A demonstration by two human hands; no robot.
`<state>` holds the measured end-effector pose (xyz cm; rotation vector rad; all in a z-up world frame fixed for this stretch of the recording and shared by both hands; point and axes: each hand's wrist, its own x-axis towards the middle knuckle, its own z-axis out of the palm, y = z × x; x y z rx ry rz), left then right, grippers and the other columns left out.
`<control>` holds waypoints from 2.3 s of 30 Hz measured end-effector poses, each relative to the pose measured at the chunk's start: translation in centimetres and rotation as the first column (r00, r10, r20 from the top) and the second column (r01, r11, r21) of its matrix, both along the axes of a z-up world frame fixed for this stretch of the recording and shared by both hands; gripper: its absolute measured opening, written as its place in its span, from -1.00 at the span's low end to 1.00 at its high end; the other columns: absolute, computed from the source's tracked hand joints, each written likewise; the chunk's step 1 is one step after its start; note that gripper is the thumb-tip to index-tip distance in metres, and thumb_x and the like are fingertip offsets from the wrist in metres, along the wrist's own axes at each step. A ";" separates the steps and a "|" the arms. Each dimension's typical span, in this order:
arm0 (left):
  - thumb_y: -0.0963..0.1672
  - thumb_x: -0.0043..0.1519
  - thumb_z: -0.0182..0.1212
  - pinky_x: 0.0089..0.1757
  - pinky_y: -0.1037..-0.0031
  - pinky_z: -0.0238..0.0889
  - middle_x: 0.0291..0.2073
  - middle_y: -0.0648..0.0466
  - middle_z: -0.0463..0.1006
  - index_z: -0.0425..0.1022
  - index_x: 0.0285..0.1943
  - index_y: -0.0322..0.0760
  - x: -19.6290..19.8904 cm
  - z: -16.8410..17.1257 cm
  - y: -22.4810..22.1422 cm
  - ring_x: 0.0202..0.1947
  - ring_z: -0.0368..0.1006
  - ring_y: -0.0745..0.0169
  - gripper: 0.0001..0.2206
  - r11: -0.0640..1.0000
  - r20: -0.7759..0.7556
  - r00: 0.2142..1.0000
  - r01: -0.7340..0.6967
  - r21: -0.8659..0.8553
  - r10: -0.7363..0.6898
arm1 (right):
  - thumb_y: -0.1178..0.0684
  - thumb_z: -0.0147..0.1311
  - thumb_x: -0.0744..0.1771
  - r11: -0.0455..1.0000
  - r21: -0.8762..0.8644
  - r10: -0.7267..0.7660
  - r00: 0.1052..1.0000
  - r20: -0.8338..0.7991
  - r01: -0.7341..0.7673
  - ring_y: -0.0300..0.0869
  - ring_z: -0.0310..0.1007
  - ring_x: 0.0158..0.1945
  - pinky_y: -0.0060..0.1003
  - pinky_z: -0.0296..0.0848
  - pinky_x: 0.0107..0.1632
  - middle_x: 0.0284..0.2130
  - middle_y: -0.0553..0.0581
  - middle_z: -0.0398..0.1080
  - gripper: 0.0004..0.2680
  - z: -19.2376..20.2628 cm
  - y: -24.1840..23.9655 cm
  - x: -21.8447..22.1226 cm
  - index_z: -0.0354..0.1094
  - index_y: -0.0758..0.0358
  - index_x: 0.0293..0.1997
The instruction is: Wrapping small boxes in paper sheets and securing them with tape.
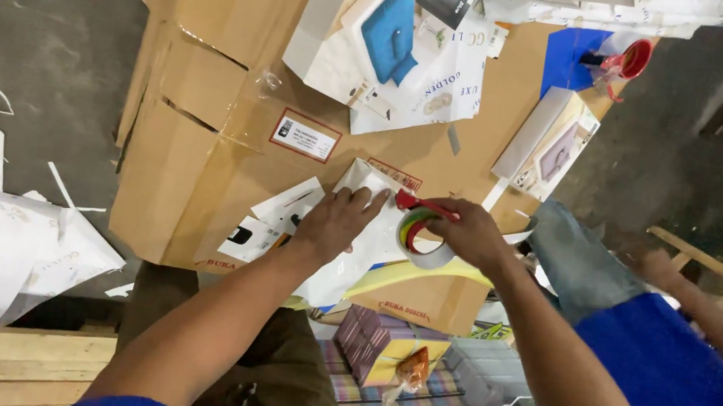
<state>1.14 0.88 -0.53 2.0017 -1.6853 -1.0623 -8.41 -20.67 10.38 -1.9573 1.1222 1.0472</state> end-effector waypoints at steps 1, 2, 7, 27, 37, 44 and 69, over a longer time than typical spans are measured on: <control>-0.03 -0.11 0.60 -0.02 0.30 0.31 0.04 -0.01 0.32 -0.05 0.59 -0.25 0.4 -0.1 -0.2 -0.04 0.36 0.03 0.07 1.000 -0.001 1.000 0.001 0.004 -0.001 | 0.01 0.23 0.23 1.000 0.004 -0.001 1.000 -0.001 0.001 0.03 0.57 -0.11 -0.14 0.51 -0.02 -0.16 0.26 0.56 -0.69 -0.1 1.2 -0.2 0.51 0.19 0.07; -0.03 -0.14 0.61 -0.01 0.25 0.30 0.02 0.00 0.31 -0.03 0.57 -0.25 0.8 -0.2 -0.5 -0.04 0.35 0.02 0.07 1.000 0.004 1.000 0.008 0.004 -0.008 | 0.02 0.22 0.24 0.997 -0.073 0.044 0.994 0.101 -0.036 0.07 0.55 -0.07 -0.12 0.49 0.00 -0.14 0.28 0.53 -0.69 -0.2 2.3 -0.4 0.50 0.22 0.07; 0.05 -0.04 0.53 0.09 0.27 0.25 0.11 0.00 0.33 0.00 0.65 -0.29 1.0 -0.9 -0.2 0.11 0.31 0.01 0.06 0.993 0.018 0.993 0.120 0.022 -0.120 | 0.07 0.15 0.29 0.952 -0.306 0.116 0.945 0.306 -0.018 0.21 0.48 -0.03 0.00 0.48 0.02 -0.05 0.36 0.43 -0.71 1.2 9.5 -0.9 0.44 0.25 0.13; 0.14 -0.24 0.59 0.28 0.12 -0.06 0.33 0.03 0.30 0.14 0.47 -0.15 4.5 -2.1 -3.7 0.36 0.12 -0.05 0.06 0.953 -0.052 0.979 0.181 -0.244 -0.199 | 0.03 0.10 0.28 0.906 -0.383 -0.040 0.939 0.341 0.178 0.24 0.45 -0.08 0.07 0.49 -0.16 -0.01 0.33 0.30 -0.69 1.3 15.7 -0.6 0.33 0.15 0.15; 0.11 0.05 0.55 0.20 -0.15 -0.20 0.36 -0.10 0.24 0.17 0.41 -0.19 1.7 -6.3 -4.9 0.36 -0.01 -0.30 -0.17 0.979 -0.297 0.950 0.040 -0.201 -0.100 | -0.03 0.13 0.27 0.945 -0.233 0.266 0.953 0.143 -0.228 0.16 0.50 -0.08 0.02 0.54 -0.11 -0.13 0.19 0.43 -0.78 -1.4 10.3 -1.1 0.50 0.08 -0.03; 0.04 -0.04 0.45 0.30 0.06 -0.17 0.10 0.10 0.44 0.49 0.21 -0.06 1.0 -2.0 -5.4 0.25 0.20 0.04 -0.42 0.978 -0.171 0.966 -0.203 -0.043 0.193 | 0.07 0.11 0.23 0.923 -0.226 0.319 0.948 -0.004 -0.311 0.24 0.49 -0.21 0.09 0.51 -0.20 -0.07 0.36 0.32 -0.70 0.2 12.2 1.1 0.43 0.22 0.06; 0.11 -0.21 0.57 0.25 0.11 -0.12 0.09 0.04 0.40 0.47 0.21 -0.07 3.9 3.9 -6.5 0.25 0.19 0.02 -0.25 0.994 -0.067 0.996 -0.044 0.104 0.051 | 0.04 0.23 0.24 0.753 0.655 -0.093 0.973 0.209 -0.068 -0.21 0.52 -0.23 -0.29 0.50 -0.15 -0.22 0.04 0.54 -0.76 -0.3 6.5 -2.2 0.61 0.11 -0.01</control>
